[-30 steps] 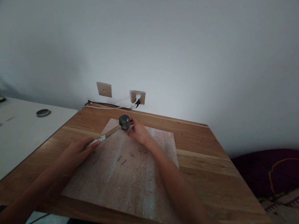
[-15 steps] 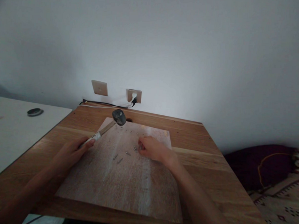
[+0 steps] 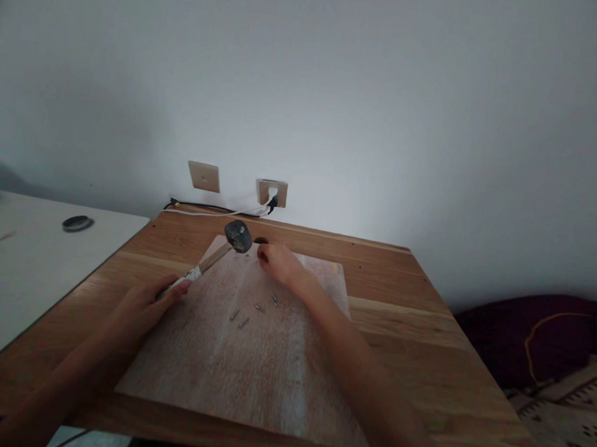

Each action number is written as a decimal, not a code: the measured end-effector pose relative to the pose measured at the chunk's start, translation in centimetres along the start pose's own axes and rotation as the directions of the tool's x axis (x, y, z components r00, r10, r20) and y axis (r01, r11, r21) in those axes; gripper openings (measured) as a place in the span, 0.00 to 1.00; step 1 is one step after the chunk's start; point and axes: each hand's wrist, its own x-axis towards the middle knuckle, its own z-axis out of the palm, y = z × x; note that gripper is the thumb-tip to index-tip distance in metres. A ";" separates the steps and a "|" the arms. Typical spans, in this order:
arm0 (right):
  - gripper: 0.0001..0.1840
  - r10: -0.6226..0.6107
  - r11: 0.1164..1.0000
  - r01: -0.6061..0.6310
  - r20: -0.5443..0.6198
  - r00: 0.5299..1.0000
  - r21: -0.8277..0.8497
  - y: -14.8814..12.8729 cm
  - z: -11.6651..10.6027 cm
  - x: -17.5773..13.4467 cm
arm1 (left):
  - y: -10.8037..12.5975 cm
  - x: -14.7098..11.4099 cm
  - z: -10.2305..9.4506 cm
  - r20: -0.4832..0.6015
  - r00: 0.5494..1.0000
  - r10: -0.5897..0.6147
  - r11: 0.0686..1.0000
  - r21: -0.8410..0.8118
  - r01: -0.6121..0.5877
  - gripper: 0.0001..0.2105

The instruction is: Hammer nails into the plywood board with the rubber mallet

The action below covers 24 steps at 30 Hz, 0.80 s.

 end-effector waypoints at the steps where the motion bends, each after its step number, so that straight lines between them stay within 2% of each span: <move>1: 0.12 -0.013 1.000 0.014 0.015 1.000 -0.021 0.0 0.3 0.5 | -0.1 -0.1 -0.1 0.000 1.000 0.003 1.000 0.002 -0.003 0.27; 10: 0.11 -0.109 0.975 0.128 0.108 0.988 -0.184 -0.3 0.6 1.5 | -0.2 -0.1 -0.3 -0.001 1.000 0.001 1.000 -0.001 -0.001 0.27; 15: 0.12 -0.073 0.961 0.101 0.115 0.991 -0.258 -0.8 0.8 1.6 | -0.2 0.0 -0.1 0.028 1.000 -0.012 1.000 0.002 0.012 0.28; 19: 0.11 -0.036 0.981 0.046 0.057 0.998 -0.189 -0.6 1.1 1.4 | 0.2 0.1 0.0 0.051 0.999 -0.018 1.000 0.021 0.017 0.29; 24: 0.18 0.028 0.999 -0.027 0.007 1.000 -0.041 0.5 0.8 0.0 | 1.1 0.5 0.3 0.089 0.996 -0.014 0.994 0.111 0.004 0.27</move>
